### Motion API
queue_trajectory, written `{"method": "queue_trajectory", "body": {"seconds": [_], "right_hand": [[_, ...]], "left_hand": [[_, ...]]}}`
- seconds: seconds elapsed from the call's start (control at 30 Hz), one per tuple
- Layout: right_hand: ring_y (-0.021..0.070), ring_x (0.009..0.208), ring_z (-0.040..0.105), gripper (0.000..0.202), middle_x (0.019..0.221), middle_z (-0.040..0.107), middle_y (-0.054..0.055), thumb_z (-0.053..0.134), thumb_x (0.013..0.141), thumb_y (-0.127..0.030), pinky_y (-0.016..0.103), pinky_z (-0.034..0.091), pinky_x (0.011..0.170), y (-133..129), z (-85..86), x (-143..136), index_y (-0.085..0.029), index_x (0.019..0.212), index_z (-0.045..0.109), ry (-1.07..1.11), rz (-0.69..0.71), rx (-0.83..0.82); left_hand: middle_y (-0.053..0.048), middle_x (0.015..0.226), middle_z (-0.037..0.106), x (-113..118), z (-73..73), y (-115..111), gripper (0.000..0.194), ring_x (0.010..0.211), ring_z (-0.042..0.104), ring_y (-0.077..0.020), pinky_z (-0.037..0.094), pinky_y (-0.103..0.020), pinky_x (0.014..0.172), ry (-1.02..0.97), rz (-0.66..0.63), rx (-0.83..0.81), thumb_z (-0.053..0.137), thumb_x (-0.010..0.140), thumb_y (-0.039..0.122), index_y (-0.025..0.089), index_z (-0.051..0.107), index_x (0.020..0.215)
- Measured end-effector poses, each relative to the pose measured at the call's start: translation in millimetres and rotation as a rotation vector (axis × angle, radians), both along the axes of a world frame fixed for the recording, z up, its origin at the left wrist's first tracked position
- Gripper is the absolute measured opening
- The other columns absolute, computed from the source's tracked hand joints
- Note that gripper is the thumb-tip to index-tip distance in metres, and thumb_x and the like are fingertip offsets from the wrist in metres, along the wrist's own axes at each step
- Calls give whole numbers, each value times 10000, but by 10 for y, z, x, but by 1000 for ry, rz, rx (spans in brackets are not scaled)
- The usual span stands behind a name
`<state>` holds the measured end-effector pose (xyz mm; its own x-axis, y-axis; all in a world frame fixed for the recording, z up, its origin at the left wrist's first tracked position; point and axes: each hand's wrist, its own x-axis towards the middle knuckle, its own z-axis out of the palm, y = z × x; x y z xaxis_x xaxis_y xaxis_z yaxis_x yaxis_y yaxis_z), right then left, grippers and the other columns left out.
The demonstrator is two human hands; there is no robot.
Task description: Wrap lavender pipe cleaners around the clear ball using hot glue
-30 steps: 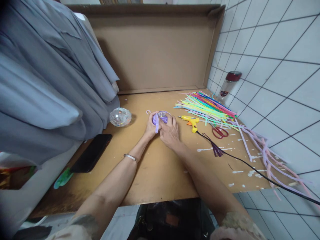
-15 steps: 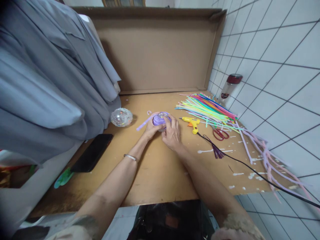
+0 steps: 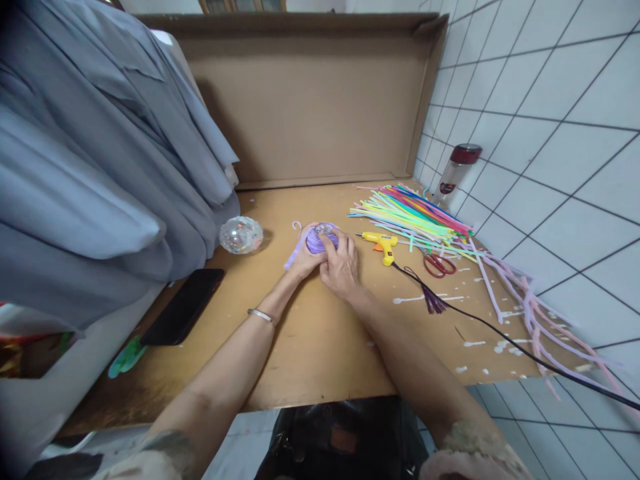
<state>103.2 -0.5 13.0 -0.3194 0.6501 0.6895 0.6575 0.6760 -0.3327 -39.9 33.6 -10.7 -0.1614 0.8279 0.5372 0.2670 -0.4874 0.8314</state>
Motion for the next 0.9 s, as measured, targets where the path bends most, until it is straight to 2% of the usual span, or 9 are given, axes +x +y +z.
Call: {"method": "queue_trajectory", "body": {"seconds": [0.17,0.27,0.37,0.47,0.53,0.6,0.73,0.8,0.9], "right_hand": [[336,1298,415,691,1425,460,183,518,716,-113,519,414,1102,11,-11,-4,-140,1406,550,17,38,13],[329,1304,430,684,1428,469,168,509,707,-105,537,409,1107,21,-32,-2,-174,1386,561,66,74,16],[308,1285,474,594,1394,501,153,495,713,-96,518,423,1097,25,-50,-6,-195,1287,610,123,103,28],[286,1258,513,440,1334,544,158,476,770,-118,465,447,1069,30,-11,7,-186,1173,640,141,92,14],[278,1230,537,352,1276,581,164,449,842,-159,434,452,1046,51,70,51,-171,1137,641,116,-8,-31],[293,1204,553,328,1234,611,178,421,910,-222,441,442,1031,97,182,142,-143,1147,634,53,-206,-111],[388,1178,568,474,1255,610,277,445,963,-397,521,417,992,241,357,410,-30,1216,606,-165,-632,-335],[415,1152,588,575,1236,613,322,476,957,-467,533,411,978,308,365,526,24,1231,596,-258,-742,-427],[433,1130,608,666,1213,622,343,514,939,-524,532,427,944,370,300,622,59,1256,575,-310,-791,-437]], "left_hand": [[-121,1304,600,35,-3,-7,825,1210,616,-270,487,-440,1096,-55,0,-34,907,572,395,215,532,1283],[-112,1269,637,48,26,-26,819,1138,658,-246,521,-410,1048,-113,-14,-52,902,572,396,201,517,1269],[-96,1231,664,39,63,-37,804,1106,676,-244,537,-399,1028,-155,-22,-68,906,535,343,208,521,1228],[-84,1191,686,20,94,-43,797,1088,691,-247,552,-398,1010,-203,-63,-118,897,531,329,213,511,1218],[-88,1193,686,9,109,-48,816,1111,688,-259,547,-402,1024,-220,-66,-129,909,517,345,203,512,1215],[-96,1207,680,0,118,-54,832,1139,678,-274,536,-409,1042,-215,-64,-128,926,498,372,195,524,1205],[-105,1228,670,-17,110,-51,839,1170,660,-290,514,-436,1071,-207,-84,-137,936,498,396,199,536,1209],[-109,1249,655,-27,96,-43,831,1198,642,-293,490,-451,1102,-196,-70,-132,935,505,398,202,544,1213],[-121,1309,615,-38,81,-33,833,1242,611,-297,459,-457,1135,-183,-71,-127,929,513,398,199,546,1226]]}}
